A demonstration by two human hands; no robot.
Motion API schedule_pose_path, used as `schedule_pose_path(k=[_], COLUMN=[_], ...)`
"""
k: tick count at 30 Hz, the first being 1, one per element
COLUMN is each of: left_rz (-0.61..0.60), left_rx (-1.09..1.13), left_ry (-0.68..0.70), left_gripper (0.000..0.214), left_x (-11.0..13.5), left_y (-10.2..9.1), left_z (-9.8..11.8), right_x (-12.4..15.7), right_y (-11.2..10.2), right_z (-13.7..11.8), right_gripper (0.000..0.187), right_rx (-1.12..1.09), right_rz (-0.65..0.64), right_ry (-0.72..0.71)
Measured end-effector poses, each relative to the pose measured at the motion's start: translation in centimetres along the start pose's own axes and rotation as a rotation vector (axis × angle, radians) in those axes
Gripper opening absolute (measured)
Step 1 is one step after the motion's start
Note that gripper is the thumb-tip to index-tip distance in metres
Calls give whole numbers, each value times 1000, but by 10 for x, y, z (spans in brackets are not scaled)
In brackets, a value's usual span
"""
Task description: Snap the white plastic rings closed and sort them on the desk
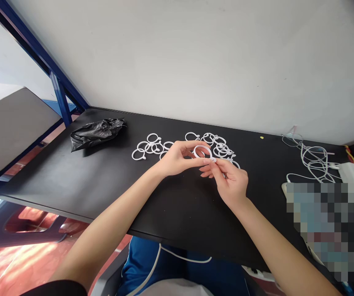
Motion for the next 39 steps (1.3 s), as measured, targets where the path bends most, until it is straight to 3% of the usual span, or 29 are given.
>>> schedule_pose_path(k=[21,39], left_rz=[10,-4], left_rx=[-24,-60], left_ry=[30,-50], left_gripper=[28,30], left_x=[0,1], left_y=[1,4], left_z=[4,-1], right_x=[-1,2], right_y=[-1,1], right_z=[-1,2], right_gripper=[13,11], right_rx=[16,-14], right_rz=[30,-30], right_ry=[-39,-34])
Point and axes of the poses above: each hand's wrist, its own x-axis away from the middle knuckle, its own y-axis out of the palm, z = x × y, the point moved 8 cm from there along -x, towards the middle knuckle, and after that the axes turned 7 degrees about -z, right-handed, at the moved point
